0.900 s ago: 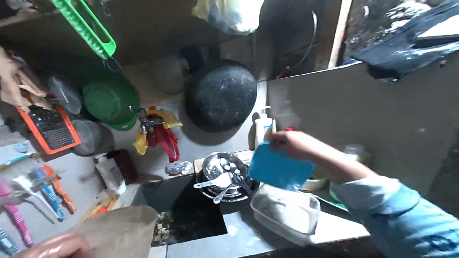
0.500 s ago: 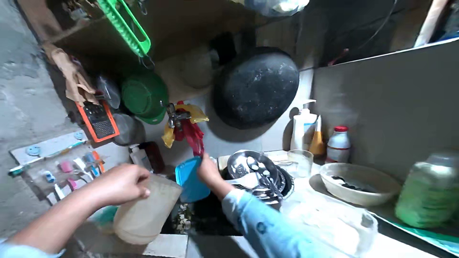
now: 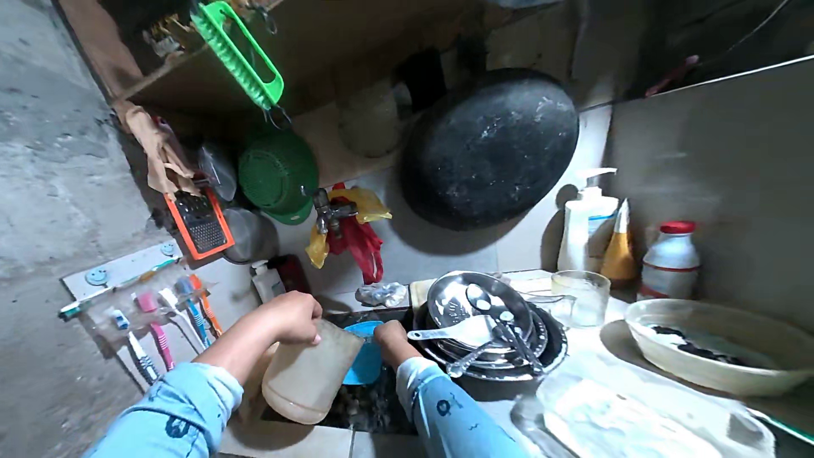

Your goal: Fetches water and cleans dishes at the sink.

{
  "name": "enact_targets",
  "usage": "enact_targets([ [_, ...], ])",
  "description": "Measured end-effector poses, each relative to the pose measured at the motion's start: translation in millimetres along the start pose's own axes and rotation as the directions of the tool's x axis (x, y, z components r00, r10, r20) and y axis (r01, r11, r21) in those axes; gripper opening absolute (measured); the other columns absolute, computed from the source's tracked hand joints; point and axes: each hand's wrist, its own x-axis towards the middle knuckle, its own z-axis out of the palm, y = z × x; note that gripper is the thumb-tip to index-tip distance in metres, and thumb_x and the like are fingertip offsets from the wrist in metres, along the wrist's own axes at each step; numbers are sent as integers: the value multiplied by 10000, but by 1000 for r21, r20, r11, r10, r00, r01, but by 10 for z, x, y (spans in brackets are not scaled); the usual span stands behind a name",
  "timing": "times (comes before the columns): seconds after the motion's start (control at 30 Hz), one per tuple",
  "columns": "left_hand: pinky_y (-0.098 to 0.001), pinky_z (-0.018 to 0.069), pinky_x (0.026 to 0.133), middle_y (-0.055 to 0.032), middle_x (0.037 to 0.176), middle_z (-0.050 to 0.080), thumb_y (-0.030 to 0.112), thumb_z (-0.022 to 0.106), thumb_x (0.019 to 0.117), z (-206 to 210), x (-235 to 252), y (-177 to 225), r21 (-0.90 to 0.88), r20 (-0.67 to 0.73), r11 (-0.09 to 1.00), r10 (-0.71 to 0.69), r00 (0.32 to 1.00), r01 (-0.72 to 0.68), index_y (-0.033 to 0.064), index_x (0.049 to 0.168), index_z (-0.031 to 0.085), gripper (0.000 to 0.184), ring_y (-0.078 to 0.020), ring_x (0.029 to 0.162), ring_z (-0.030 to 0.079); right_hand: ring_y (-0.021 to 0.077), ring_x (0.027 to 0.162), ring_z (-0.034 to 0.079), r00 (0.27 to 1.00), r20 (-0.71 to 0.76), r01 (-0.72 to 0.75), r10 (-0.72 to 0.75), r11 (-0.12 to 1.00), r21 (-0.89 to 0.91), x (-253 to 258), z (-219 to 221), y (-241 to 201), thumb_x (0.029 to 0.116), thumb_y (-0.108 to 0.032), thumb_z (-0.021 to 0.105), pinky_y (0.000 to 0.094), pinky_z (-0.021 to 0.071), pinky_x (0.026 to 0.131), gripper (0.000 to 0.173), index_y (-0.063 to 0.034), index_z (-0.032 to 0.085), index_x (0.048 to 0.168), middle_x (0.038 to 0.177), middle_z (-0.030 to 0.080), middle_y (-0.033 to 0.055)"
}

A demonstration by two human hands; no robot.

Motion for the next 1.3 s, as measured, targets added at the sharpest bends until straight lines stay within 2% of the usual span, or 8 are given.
enact_targets([
  [0.3,-509,514,831,-143,949,678,268,715,973,-157,-12,-5,48,-32,999,-15,999,16,39,1047,701,241,-289,913,648,395,1356,528,962,48,271,-269,925,-268,209,20,113,1009,-128,573,548,429,1110,430,95,530,1374,1427,543,290],
  [0.43,-521,520,838,-145,965,686,272,720,967,-152,6,-21,62,-47,998,-10,999,13,47,1061,703,244,-298,926,655,426,1304,555,835,186,548,-518,749,-372,347,174,205,960,-3,585,595,446,1078,390,51,564,1346,1365,580,284],
  [0.57,-546,520,859,-161,992,695,264,711,971,-111,12,-39,58,-24,998,-21,999,23,42,1102,710,257,-318,951,662,343,1384,513,681,203,725,-703,610,-319,369,264,217,956,52,541,511,389,1176,425,16,592,1376,1465,552,207],
  [0.83,-472,541,774,-132,937,670,284,702,982,11,-245,-329,18,-17,999,-40,999,40,66,1073,695,237,-267,849,653,446,1183,639,857,63,491,-512,772,-404,54,126,129,974,-39,582,637,507,965,489,-70,454,1444,1249,652,258],
  [1.0,-514,513,835,-123,929,663,291,702,982,244,-555,-619,-49,-116,999,4,993,-10,61,1051,698,240,-280,888,638,449,1014,695,717,-141,582,-682,698,-417,-191,-92,-39,942,7,612,638,559,826,577,-163,454,1470,1103,701,226],
  [1.1,-491,515,804,-109,904,667,273,726,967,420,-693,-760,-74,-194,995,45,980,-61,60,1028,713,222,-265,839,634,452,1067,680,606,-177,656,-776,613,-441,-415,-346,-211,940,74,561,649,549,856,680,-215,429,1542,1205,676,231],
  [1.17,-478,517,793,-93,904,673,241,741,955,517,-781,-832,-99,-241,990,72,968,-98,66,1017,720,186,-247,833,637,439,1114,669,567,-203,672,-798,591,-446,-529,-463,-313,934,92,545,650,540,878,584,-177,549,1452,1247,673,221],
  [1.3,-453,527,730,-45,852,674,187,782,909,695,-901,-984,-137,-415,967,143,899,-217,94,936,727,112,-195,772,639,437,1084,680,692,-297,564,-658,749,-347,-688,-473,-401,933,55,566,635,552,861,523,-117,537,1427,1169,689,232],
])
